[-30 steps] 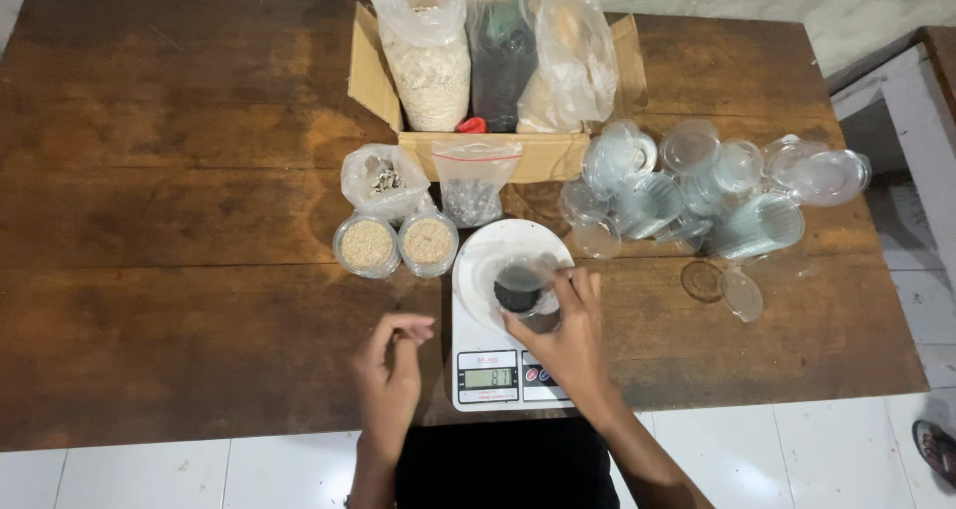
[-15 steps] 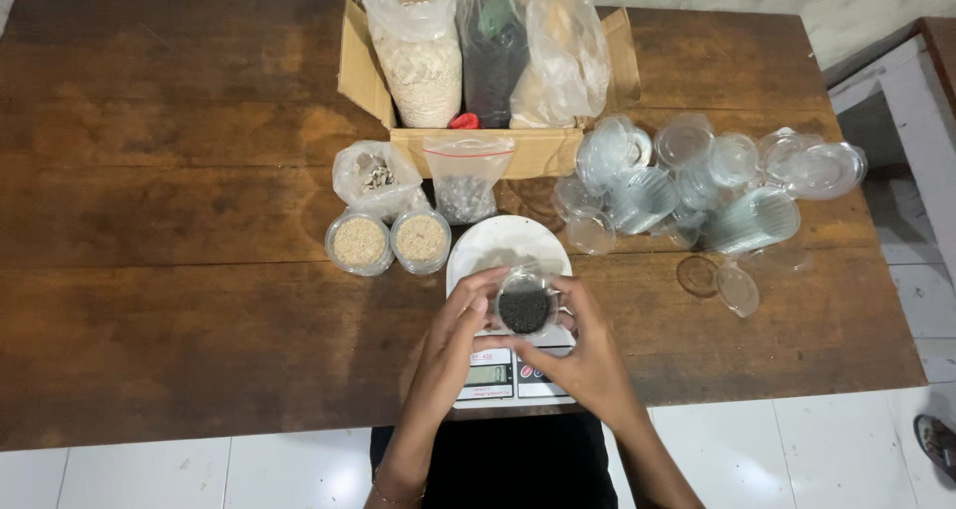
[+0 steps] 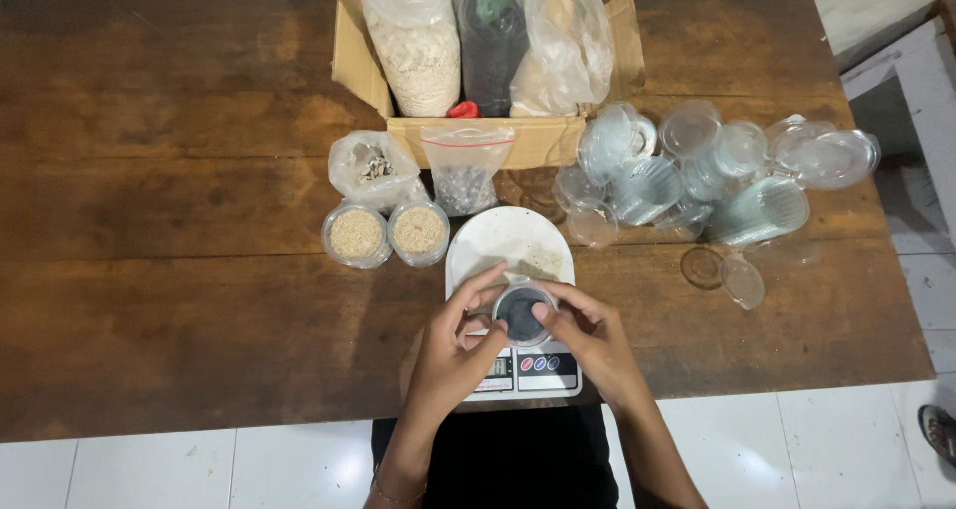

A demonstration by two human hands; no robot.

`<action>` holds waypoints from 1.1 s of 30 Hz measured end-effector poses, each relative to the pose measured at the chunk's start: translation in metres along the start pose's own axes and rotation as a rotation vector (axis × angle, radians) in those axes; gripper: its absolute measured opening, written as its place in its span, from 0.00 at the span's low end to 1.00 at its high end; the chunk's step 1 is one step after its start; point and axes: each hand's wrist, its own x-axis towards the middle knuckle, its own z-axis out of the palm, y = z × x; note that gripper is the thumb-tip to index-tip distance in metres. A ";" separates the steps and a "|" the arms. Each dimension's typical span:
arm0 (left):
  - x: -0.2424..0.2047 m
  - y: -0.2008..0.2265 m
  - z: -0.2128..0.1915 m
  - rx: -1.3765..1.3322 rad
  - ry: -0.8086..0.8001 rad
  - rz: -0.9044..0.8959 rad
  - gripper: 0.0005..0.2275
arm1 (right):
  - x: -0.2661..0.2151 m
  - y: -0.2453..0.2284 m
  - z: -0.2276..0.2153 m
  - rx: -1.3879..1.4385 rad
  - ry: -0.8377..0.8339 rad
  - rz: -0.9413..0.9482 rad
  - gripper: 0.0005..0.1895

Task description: The person scoops black powder from a bag using a small green spoon and adds it to a scale, then repeats the process with a clear container.

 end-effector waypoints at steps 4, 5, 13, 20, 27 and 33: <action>-0.001 0.005 0.002 0.151 0.060 -0.134 0.14 | -0.002 -0.008 0.001 0.033 -0.035 0.002 0.18; 0.000 0.002 0.002 0.120 0.055 -0.016 0.13 | -0.002 -0.006 0.001 0.046 -0.035 -0.011 0.18; -0.002 0.000 0.003 0.147 0.076 0.104 0.12 | -0.003 0.000 0.003 0.130 0.082 0.039 0.15; 0.005 -0.030 0.003 -0.064 0.099 0.152 0.11 | -0.003 0.008 0.011 0.182 0.202 -0.079 0.10; -0.003 -0.001 -0.002 0.236 0.124 0.051 0.11 | -0.005 0.003 0.012 0.035 0.157 -0.100 0.13; -0.012 -0.012 -0.044 -0.025 0.373 -0.102 0.10 | -0.010 -0.006 0.011 -0.010 -0.047 -0.190 0.16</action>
